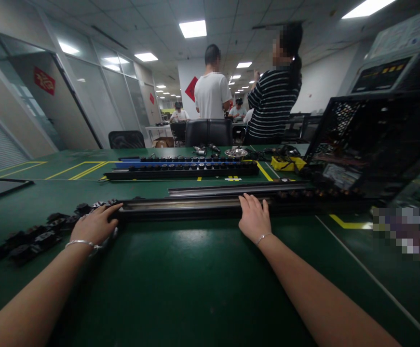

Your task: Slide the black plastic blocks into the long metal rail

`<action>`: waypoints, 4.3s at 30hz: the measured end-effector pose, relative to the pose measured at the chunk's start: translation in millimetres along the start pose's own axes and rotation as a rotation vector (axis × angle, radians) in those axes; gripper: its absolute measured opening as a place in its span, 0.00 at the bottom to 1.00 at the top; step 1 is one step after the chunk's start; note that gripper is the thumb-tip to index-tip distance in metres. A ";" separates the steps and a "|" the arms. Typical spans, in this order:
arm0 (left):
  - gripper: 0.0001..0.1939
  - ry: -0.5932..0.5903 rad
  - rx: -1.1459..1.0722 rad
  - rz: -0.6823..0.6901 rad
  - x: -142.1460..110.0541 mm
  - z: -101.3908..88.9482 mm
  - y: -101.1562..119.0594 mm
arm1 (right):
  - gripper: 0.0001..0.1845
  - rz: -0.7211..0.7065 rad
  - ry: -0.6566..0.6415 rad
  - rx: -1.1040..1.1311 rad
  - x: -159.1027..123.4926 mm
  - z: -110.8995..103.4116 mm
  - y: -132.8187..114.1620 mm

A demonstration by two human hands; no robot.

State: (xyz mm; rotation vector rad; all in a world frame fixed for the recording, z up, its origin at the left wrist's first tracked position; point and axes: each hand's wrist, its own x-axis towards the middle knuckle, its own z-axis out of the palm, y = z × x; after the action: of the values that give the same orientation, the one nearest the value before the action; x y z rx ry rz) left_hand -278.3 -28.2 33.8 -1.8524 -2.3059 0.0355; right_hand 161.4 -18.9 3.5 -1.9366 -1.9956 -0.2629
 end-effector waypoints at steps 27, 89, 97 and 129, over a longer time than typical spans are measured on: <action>0.32 -0.078 -0.080 -0.164 23.4 18.0 -50.5 | 0.31 0.002 0.020 -0.026 -0.7 2.7 -0.8; 0.23 0.361 -0.316 0.446 -37.6 -8.3 252.8 | 0.28 0.404 0.339 0.090 16.3 -2.2 43.0; 0.22 0.333 -0.315 0.441 -39.3 -11.9 252.2 | 0.27 0.366 0.310 0.077 15.2 -6.6 36.1; 0.22 0.355 -0.329 0.443 -39.1 -8.5 252.2 | 0.25 0.329 0.320 0.070 15.2 -6.3 35.9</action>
State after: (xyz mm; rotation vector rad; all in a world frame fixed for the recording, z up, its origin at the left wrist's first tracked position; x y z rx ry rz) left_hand -25.3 -10.9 3.7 -2.2692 -1.7106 -0.5930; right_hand 197.7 -5.2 11.1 -1.9950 -1.4439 -0.3833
